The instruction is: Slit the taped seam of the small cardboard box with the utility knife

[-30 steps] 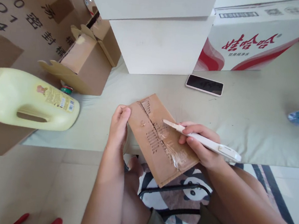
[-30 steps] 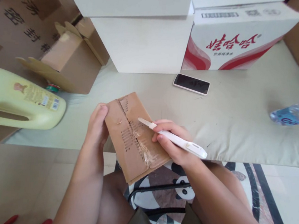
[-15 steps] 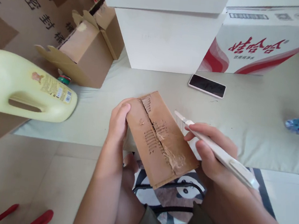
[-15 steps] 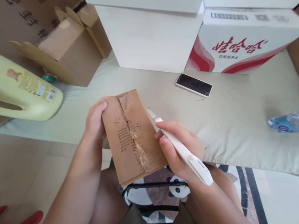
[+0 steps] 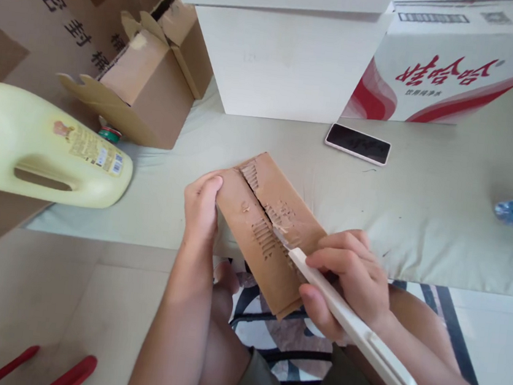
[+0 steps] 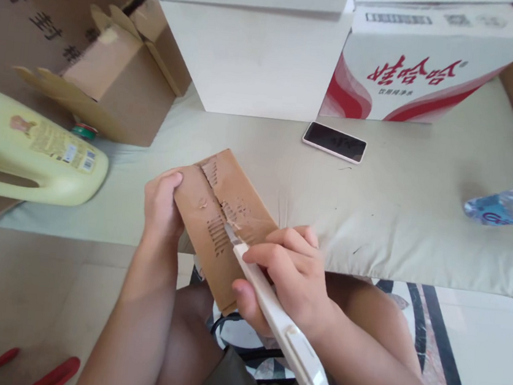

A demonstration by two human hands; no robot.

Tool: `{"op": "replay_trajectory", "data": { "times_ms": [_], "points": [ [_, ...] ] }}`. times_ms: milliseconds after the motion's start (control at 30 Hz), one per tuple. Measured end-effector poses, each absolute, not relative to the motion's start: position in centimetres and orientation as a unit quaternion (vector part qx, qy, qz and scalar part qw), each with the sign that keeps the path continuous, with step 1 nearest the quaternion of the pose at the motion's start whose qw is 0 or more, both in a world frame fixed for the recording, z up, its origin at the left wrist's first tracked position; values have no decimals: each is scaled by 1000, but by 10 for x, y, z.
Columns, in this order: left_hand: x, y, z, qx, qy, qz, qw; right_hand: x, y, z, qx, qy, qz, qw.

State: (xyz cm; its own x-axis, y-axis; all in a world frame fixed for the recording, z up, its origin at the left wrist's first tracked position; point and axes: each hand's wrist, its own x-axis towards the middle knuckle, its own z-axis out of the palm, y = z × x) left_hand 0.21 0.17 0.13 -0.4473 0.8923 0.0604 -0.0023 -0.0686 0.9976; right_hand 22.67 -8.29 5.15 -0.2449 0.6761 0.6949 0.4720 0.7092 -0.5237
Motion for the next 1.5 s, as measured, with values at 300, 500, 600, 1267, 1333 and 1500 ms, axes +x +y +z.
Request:
{"op": "replay_trajectory", "data": {
  "times_ms": [300,500,600,1267,1333,1500],
  "points": [
    [9,4,4,372,586,624,359,221,-78,49,-414,-809,86,408],
    [8,3,3,363,574,636,366,225,-81,61,-421,-807,115,398],
    [7,2,1,366,579,629,366,226,-82,67,-423,-801,111,409],
    [3,1,-1,388,564,623,378,229,-74,63,-369,-755,170,515],
    [2,1,-3,391,565,620,378,230,-74,62,-364,-751,174,523],
    [2,2,-3,396,571,611,379,233,-74,60,-364,-746,177,528]
  ]
}}
